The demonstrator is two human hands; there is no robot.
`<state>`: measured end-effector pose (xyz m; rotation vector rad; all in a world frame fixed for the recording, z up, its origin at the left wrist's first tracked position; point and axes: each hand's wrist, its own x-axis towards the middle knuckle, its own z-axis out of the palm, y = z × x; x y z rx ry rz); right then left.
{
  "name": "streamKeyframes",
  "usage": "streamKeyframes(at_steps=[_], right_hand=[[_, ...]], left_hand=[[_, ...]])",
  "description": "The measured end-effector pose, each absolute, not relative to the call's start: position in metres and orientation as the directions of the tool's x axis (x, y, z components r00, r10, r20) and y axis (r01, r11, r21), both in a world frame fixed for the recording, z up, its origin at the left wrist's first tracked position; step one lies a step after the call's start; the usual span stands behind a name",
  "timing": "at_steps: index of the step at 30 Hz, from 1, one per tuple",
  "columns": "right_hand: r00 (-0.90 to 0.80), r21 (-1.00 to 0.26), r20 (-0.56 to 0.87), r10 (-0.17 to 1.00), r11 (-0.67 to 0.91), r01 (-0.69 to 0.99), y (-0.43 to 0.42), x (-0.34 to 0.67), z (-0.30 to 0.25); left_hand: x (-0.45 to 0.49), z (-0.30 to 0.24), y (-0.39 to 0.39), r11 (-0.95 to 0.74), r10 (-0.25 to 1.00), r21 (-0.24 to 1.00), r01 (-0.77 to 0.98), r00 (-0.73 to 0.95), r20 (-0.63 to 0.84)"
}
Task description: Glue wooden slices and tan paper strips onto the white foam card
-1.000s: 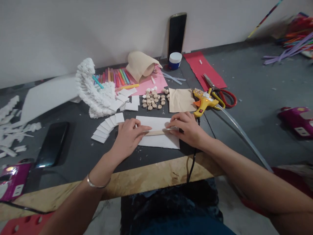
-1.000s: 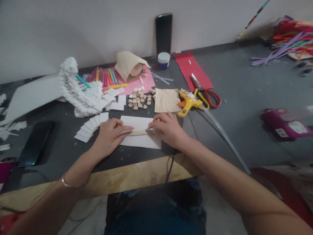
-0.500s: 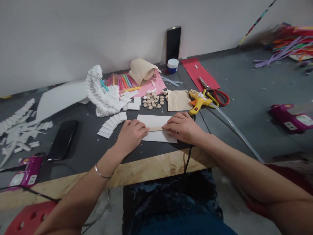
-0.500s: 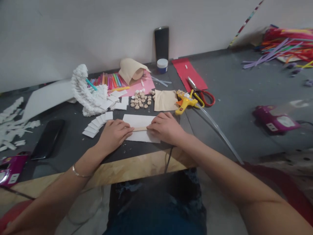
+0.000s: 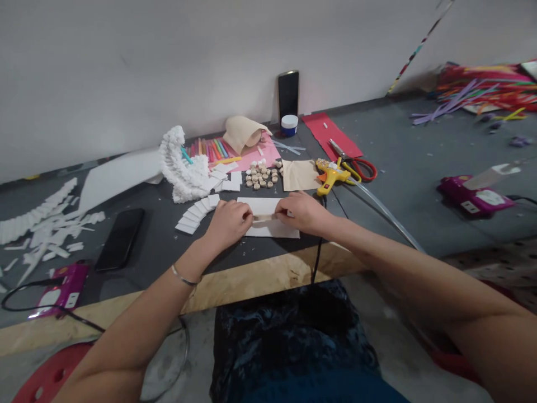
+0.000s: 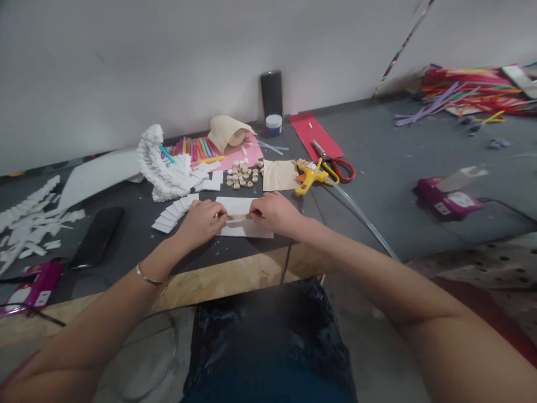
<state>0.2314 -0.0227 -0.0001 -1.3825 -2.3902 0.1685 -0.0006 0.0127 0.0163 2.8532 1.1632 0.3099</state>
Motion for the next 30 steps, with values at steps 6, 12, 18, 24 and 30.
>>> streamKeyframes(at_steps=[6,12,18,24,30], right_hand=[[-0.385,-0.524,-0.068,0.920,0.296,0.799,-0.019,0.237,0.003],[-0.420,-0.388,-0.067,0.905,0.364,0.847,-0.017,0.234,0.011],[-0.413,-0.423,-0.082,0.907,0.344,0.839,-0.013,0.237,0.006],[-0.494,-0.501,-0.002,0.870,0.426,0.753,-0.003,0.244,-0.002],[-0.576,-0.522,0.207,0.791,0.587,0.618,-0.002,0.251,-0.016]], left_hand=[[-0.004,0.019,0.023,-0.656,0.703,0.328,0.679,0.709,-0.061],[-0.004,0.019,0.035,-0.665,0.690,0.346,0.662,0.722,-0.057],[-0.005,0.017,0.045,-0.625,0.665,0.475,0.619,0.742,-0.092],[-0.005,0.017,0.056,-0.708,0.594,0.427,0.563,0.801,-0.071],[-0.011,0.005,0.059,-0.779,0.523,0.466,0.420,0.845,0.111]])
